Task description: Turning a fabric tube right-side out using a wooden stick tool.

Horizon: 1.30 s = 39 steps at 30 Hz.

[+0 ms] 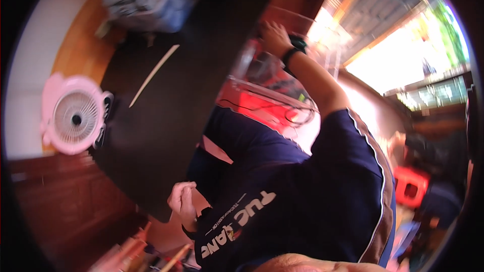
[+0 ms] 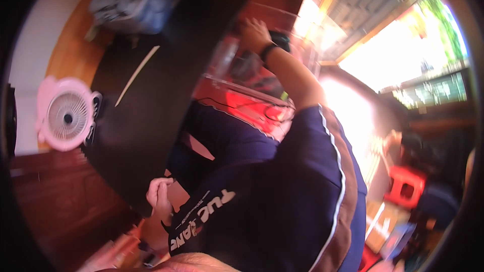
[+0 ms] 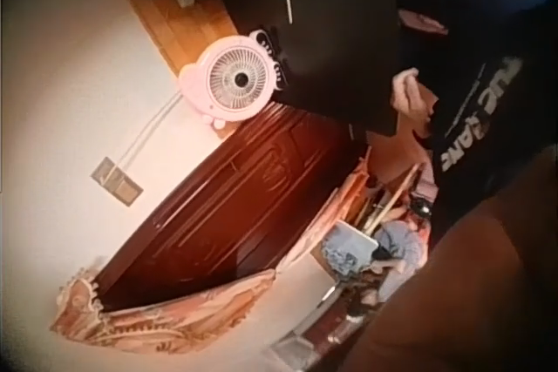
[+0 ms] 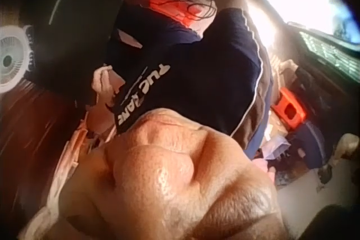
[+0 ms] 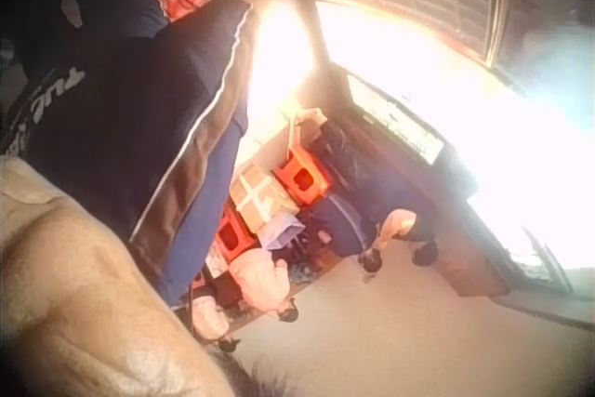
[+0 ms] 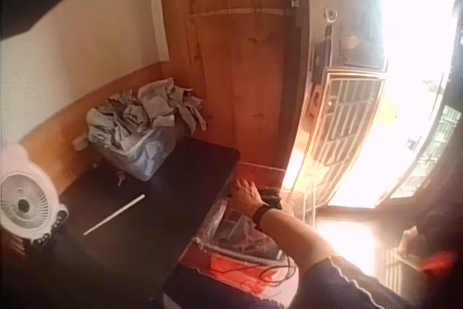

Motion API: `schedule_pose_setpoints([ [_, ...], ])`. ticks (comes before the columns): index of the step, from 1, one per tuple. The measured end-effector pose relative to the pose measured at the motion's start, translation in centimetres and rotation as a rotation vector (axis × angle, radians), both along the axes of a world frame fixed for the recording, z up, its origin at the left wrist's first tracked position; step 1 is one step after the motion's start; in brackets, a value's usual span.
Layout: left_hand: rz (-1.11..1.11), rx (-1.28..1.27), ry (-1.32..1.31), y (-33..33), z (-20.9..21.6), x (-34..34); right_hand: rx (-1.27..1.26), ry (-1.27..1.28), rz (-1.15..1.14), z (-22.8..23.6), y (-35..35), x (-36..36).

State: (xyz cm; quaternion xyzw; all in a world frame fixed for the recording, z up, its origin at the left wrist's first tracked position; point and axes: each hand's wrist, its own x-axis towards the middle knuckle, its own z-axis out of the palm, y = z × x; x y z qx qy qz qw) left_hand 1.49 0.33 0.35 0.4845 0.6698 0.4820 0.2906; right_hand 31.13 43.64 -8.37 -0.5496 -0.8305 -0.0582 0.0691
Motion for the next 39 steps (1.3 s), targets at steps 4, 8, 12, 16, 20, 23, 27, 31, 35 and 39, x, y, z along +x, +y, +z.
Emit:
schedule_pose_setpoints([
  [4,-0.042,-0.033,-0.014,0.7,0.9,0.3,-0.034,-0.092,0.052,-0.7,-1.2,1.6],
  [8,0.023,-0.024,-0.022,-0.8,2.3,-0.8,0.151,0.006,-0.053,2.6,1.2,3.4],
  [12,0.087,0.13,-0.066,-0.9,5.5,-3.7,0.455,0.308,-0.075,11.5,-0.5,3.3],
  [16,0.096,0.186,-0.03,1.6,7.8,-5.0,0.396,0.596,0.08,18.9,-1.6,-2.3],
  [20,-0.026,0.174,0.048,5.2,9.3,-6.0,0.39,0.714,0.185,22.4,2.9,-8.5],
  [23,-0.033,0.199,0.103,8.2,8.9,-7.3,0.377,0.534,0.077,23.3,7.8,-12.3],
  [27,0.075,0.212,-0.033,10.1,6.3,-8.7,0.435,0.411,0.029,24.4,10.2,-15.0],
  [31,0.065,0.172,-0.114,10.3,5.1,-9.3,0.447,0.443,0.079,28.0,11.2,-16.0],
  [35,0.086,0.173,-0.172,9.8,4.3,-9.9,0.567,0.569,0.161,31.8,11.7,-17.6],
  [39,0.079,0.156,-0.183,9.6,3.9,-10.5,0.635,0.806,0.417,35.6,5.2,-19.1],
])
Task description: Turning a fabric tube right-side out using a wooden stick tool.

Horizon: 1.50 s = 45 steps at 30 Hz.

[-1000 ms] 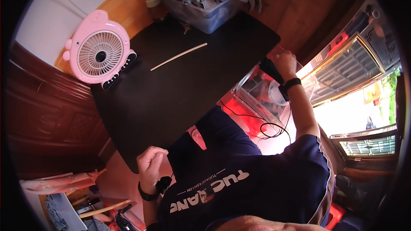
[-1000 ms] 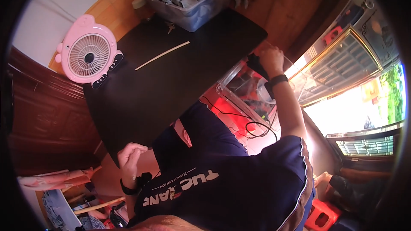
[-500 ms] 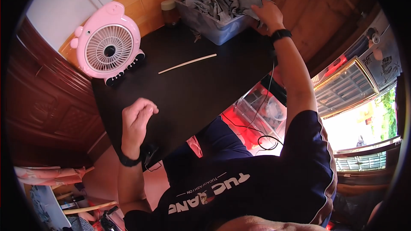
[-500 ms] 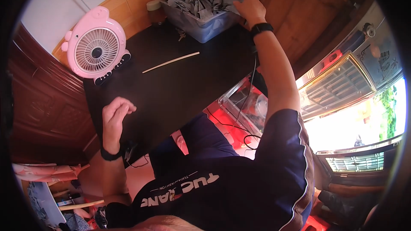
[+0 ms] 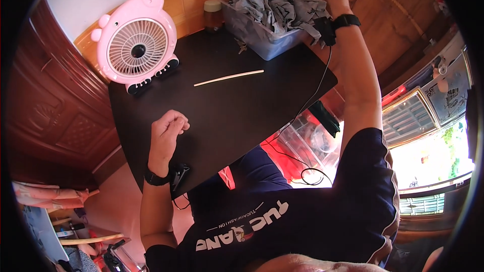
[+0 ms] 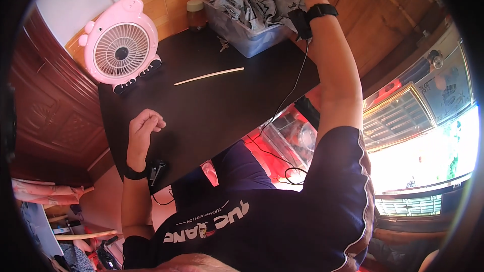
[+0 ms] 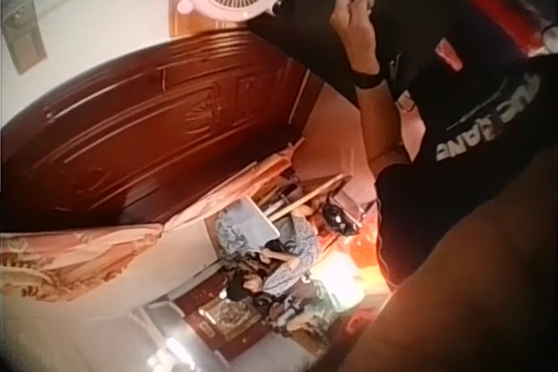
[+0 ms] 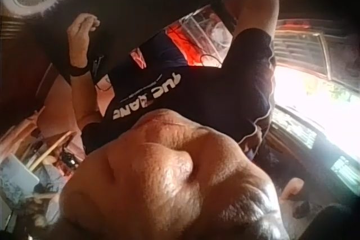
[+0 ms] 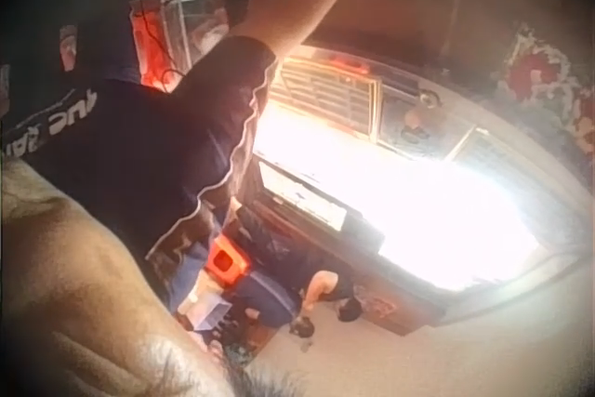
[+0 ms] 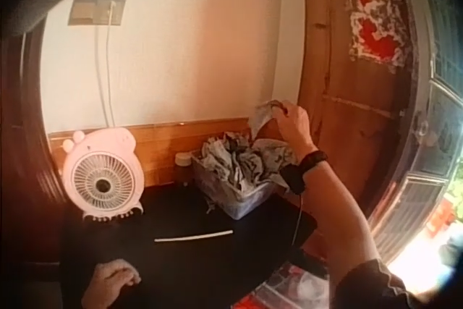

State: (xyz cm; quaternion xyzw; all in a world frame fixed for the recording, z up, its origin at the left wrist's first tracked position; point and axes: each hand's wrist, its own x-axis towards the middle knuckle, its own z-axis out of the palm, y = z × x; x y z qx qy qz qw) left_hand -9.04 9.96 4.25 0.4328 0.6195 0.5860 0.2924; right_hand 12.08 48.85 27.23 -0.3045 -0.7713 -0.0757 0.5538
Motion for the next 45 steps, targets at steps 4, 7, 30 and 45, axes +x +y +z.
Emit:
schedule_pose_setpoints([
  [4,0.081,0.14,0.094,0.4,1.3,0.8,-0.528,-0.394,0.271,1.7,-11.3,-0.7],
  [7,0.118,0.326,0.312,0.7,3.2,1.0,-0.475,-0.659,0.632,-4.6,-8.4,-3.0],
  [30,0.031,0.127,-0.586,1.8,-2.7,-3.4,-1.516,-0.12,1.216,-23.3,-17.2,-15.7],
  [45,0.303,0.093,-0.469,2.1,-1.6,-1.2,-1.458,-0.231,1.287,-23.5,-22.0,-14.4],
])
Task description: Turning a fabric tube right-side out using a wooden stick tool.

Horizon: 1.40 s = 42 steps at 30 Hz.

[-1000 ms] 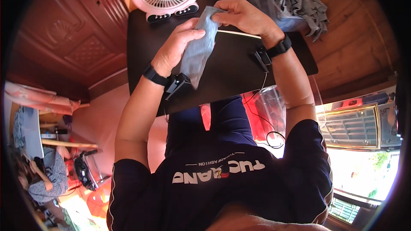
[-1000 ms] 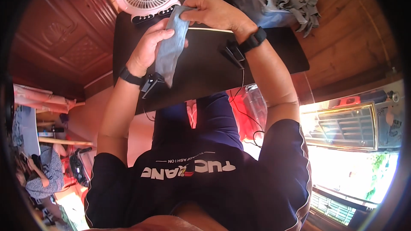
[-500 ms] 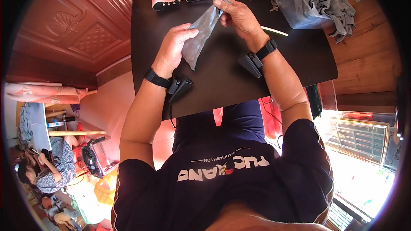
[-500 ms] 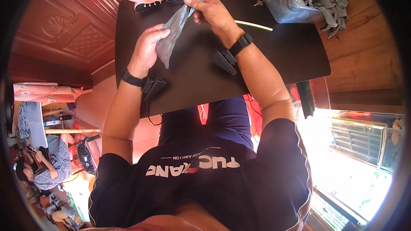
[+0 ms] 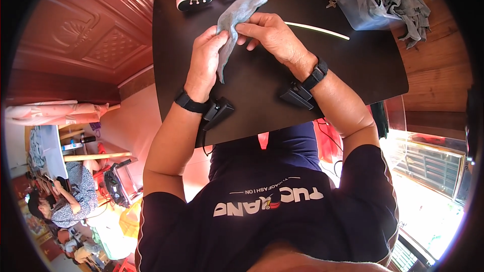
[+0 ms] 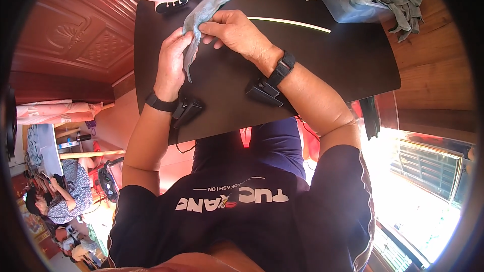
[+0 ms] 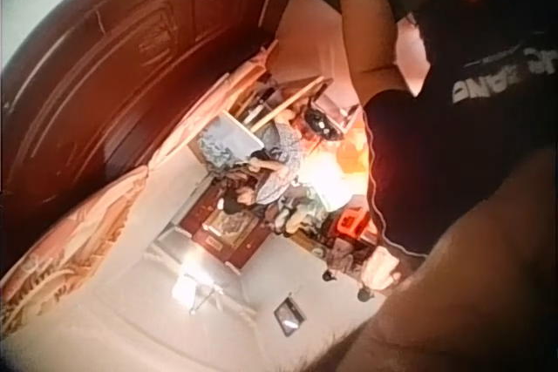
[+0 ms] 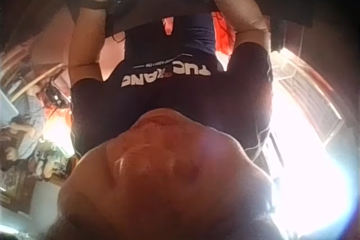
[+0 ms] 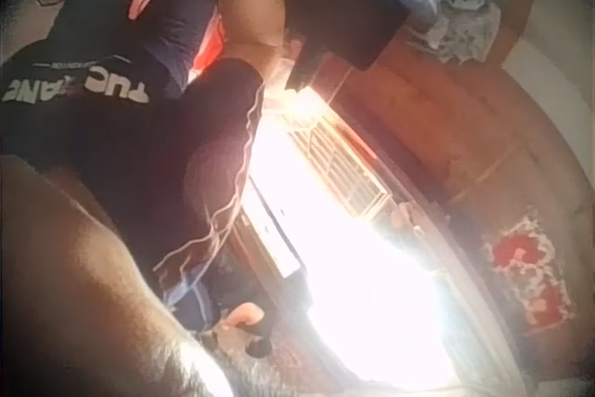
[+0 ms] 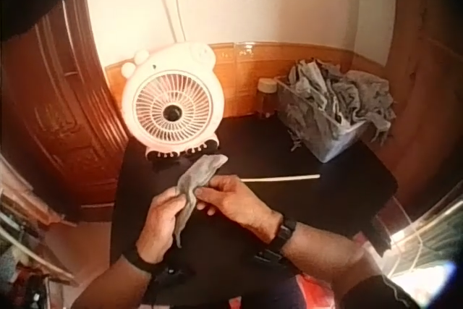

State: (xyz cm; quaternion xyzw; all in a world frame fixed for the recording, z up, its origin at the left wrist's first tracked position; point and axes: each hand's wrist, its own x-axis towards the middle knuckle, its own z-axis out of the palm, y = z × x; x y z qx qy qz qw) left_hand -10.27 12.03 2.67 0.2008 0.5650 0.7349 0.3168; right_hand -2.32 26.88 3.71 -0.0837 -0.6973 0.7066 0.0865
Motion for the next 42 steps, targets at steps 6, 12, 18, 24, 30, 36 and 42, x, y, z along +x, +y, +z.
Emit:
schedule_pose_setpoints([
  [6,0.045,0.033,0.257,-0.1,-1.4,-0.3,-0.038,0.008,-0.035,-0.2,0.2,-0.1],
  [12,0.032,-0.055,0.537,-1.0,0.2,0.4,0.13,-0.056,-0.133,-0.3,0.0,0.1],
  [18,-0.123,-0.179,0.443,-0.9,-0.7,-0.1,0.193,0.024,-0.007,-0.4,-0.5,0.1],
  [24,-0.181,-0.113,0.235,-1.2,0.2,-0.6,0.177,0.043,0.05,-0.7,-0.3,-0.1],
  [30,-0.16,-0.012,0.068,-1.2,-0.1,-0.8,0.137,0.041,0.09,-0.7,-0.2,0.0],
  [36,-0.132,0.015,0.011,-1.3,-0.2,-1.4,0.128,0.024,0.083,-0.6,0.5,-0.3],
  [42,-0.052,0.001,0.096,-1.3,-0.6,-1.5,0.382,0.083,-0.108,-0.7,0.0,0.0],
])
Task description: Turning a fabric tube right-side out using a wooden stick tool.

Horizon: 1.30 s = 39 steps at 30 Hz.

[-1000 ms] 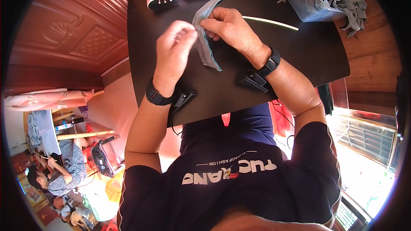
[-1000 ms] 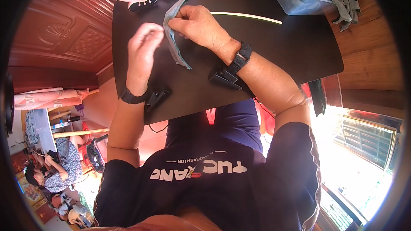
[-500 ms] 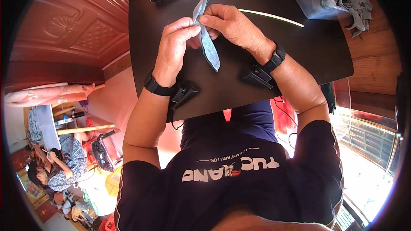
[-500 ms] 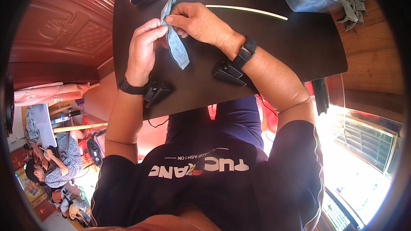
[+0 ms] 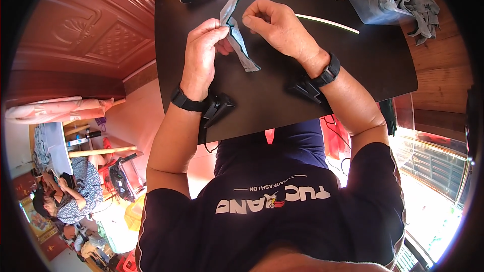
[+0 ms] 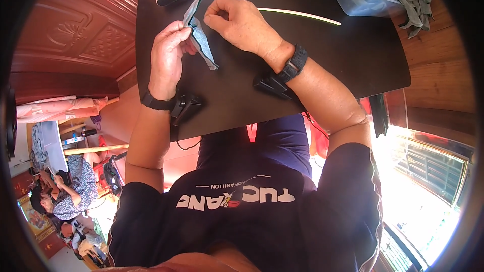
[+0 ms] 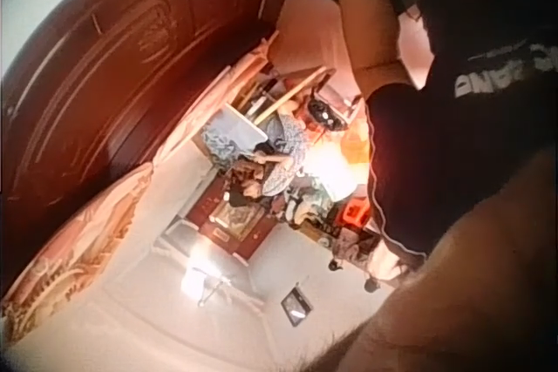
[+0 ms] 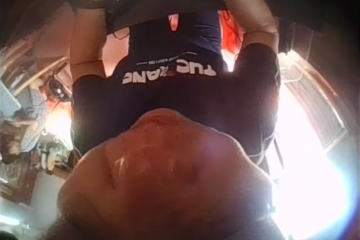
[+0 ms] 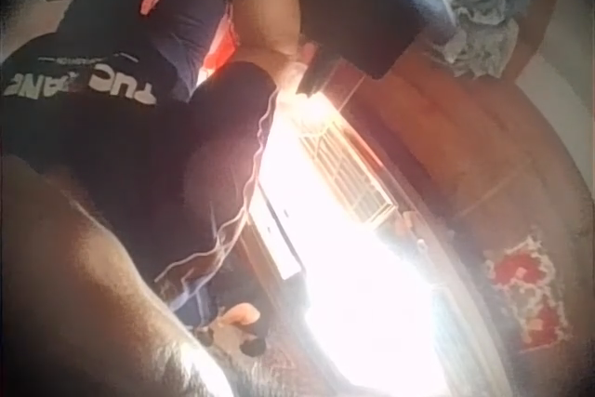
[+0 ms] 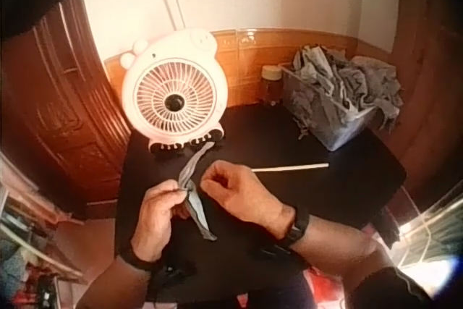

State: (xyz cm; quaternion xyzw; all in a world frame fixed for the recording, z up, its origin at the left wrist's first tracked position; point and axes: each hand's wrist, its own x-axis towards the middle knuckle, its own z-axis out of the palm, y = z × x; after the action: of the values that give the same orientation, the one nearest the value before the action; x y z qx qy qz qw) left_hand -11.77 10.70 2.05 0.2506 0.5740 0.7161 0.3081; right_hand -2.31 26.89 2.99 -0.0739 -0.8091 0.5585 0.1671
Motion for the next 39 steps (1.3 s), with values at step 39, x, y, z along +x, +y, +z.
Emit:
schedule_pose_setpoints([
  [39,0.222,-0.039,0.545,-0.6,0.8,0.8,0.248,0.196,0.198,0.3,-3.4,1.3],
])
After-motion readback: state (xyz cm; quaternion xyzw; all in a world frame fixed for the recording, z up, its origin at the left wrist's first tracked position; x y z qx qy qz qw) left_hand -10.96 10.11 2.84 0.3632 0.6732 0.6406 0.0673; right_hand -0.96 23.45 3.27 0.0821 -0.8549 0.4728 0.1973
